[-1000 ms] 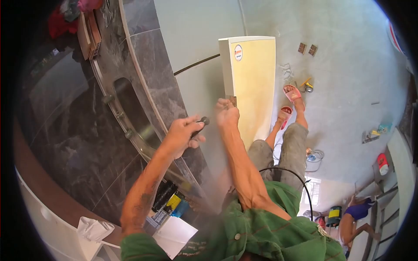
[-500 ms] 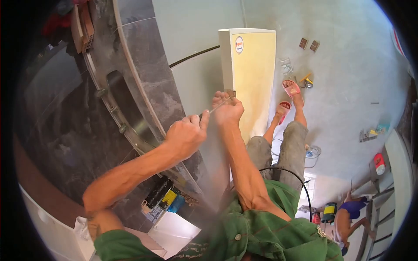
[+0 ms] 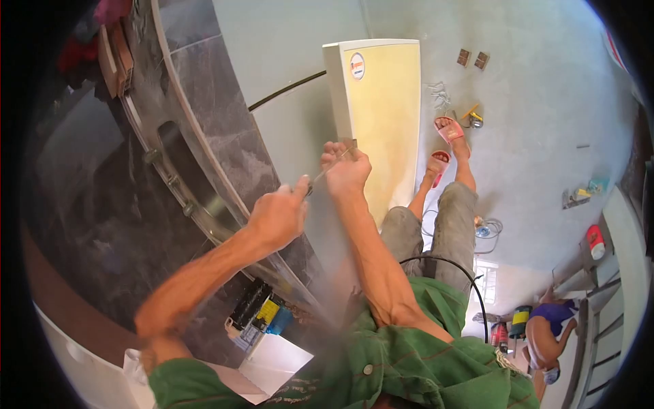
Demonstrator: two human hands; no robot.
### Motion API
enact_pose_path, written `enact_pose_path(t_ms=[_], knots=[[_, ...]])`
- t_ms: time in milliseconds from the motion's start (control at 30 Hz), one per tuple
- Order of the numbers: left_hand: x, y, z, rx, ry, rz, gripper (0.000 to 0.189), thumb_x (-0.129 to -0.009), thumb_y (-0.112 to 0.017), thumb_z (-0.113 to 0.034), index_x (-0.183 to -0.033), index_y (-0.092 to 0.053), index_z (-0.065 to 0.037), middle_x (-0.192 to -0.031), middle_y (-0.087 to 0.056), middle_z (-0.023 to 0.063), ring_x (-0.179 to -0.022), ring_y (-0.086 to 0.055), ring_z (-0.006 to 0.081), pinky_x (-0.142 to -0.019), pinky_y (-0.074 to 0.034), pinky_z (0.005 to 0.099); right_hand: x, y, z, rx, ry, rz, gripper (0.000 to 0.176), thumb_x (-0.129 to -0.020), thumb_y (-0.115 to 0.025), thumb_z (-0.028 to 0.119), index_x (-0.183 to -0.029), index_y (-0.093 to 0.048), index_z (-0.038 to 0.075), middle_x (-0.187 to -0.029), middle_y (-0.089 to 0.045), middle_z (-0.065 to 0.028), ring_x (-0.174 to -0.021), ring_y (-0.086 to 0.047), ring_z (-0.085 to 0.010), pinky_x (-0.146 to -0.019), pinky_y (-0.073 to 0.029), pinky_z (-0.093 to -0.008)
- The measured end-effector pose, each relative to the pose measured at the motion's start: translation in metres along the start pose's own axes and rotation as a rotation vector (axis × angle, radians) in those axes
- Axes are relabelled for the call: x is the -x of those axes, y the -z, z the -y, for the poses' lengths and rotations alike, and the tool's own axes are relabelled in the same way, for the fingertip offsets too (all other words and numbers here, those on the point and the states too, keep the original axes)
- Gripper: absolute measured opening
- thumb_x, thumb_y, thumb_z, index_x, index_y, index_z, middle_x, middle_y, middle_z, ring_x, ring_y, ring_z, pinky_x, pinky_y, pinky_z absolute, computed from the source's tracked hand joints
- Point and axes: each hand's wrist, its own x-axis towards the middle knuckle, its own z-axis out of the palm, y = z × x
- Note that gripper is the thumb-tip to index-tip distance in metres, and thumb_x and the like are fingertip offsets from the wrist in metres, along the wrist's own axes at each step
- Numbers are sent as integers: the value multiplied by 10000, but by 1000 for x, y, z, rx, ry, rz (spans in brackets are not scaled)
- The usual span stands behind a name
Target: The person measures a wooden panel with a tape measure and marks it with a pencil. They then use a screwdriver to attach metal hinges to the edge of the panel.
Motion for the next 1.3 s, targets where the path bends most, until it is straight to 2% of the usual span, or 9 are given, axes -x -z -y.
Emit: enact_pose_path(t_ms=[233, 400, 500, 633, 867, 967, 1067, 1167, 1300], knots=[[4, -9, 15, -324, -518, -437, 459, -861, -616, -109, -1271, -499, 61, -837, -612, 172, -678, -644, 220, -450, -497, 284, -10, 4, -7, 75, 46, -75, 270, -912, -343, 236, -1004, -482, 23, -907, -585, -158, -862, -579, -305, -621, -432, -349], [19, -8, -5, 1482, 543, 82, 437, -874, -602, -119, -1261, -494, 54, -846, -611, 164, -666, -643, 219, -452, -496, 297, -12, 8, -9, 130, 73, -58, 270, -909, -351, 239, -1013, -495, 35, -911, -584, -157, -860, -577, -303, -621, -431, -345], [6, 4, -3, 1081, 518, 163, 424, -882, -593, -125, -1255, -492, 50, -851, -610, 158, -658, -642, 219, -454, -496, 305, -10, 4, -8, 99, 46, -21, 276, -908, -356, 245, -1010, -498, 32, -906, -581, -161, -826, -562, -289, -616, -427, -337], [10, -13, -2, -654, -152, -85, 407, -893, -582, -134, -1247, -488, 44, -858, -609, 151, -649, -641, 219, -456, -495, 315, -5, 4, -6, 44, -14, 22, 268, -908, -358, 249, -996, -499, 39, -872, -574, -160, -791, -541, -264, -601, -413, -317], [13, -16, -7, -521, -390, -435, 374, -897, -595, -197, -1165, -549, 60, -805, -608, 146, -631, -641, 205, -455, -497, 315, -1, -8, -8, 142, 65, -17, 216, -897, -387, 241, -914, -489, 51, -818, -538, -119, -774, -562, -252, -546, -380, -292], [25, -11, -17, 1089, 408, -151, 355, -901, -591, -187, -1157, -555, 57, -775, -590, 129, -594, -610, 200, -461, -486, 301, -1, -9, -6, 120, 49, -39, 203, -892, -401, 239, -905, -496, 61, -811, -536, -108, -765, -570, -255, -531, -375, -285], [30, -10, -5, 1511, 591, -32, 337, -906, -587, -177, -1149, -561, 54, -746, -573, 112, -557, -579, 196, -468, -476, 286, -1, -6, -11, 140, 53, -17, 198, -887, -407, 238, -907, -501, 65, -815, -537, -106, -771, -574, -260, -529, -376, -285], [23, -3, 4, 1208, 504, -7, 319, -910, -583, -168, -1141, -566, 51, -716, -555, 95, -519, -548, 191, -474, -465, 271, 0, -3, -10, 122, 65, 1, 206, -885, -404, 239, -920, -504, 62, -831, -539, -109, -780, -578, -267, -536, -382, -294], [25, -12, -6, -257, -219, -338, 304, -916, -580, -163, -1135, -573, 48, -695, -539, 76, -481, -514, 180, -473, -448, 253, 2, -9, -5, 82, 44, -57, 230, -888, -387, 245, -937, -508, 56, -845, -546, -117, -790, -577, -274, -543, -386, -310]])
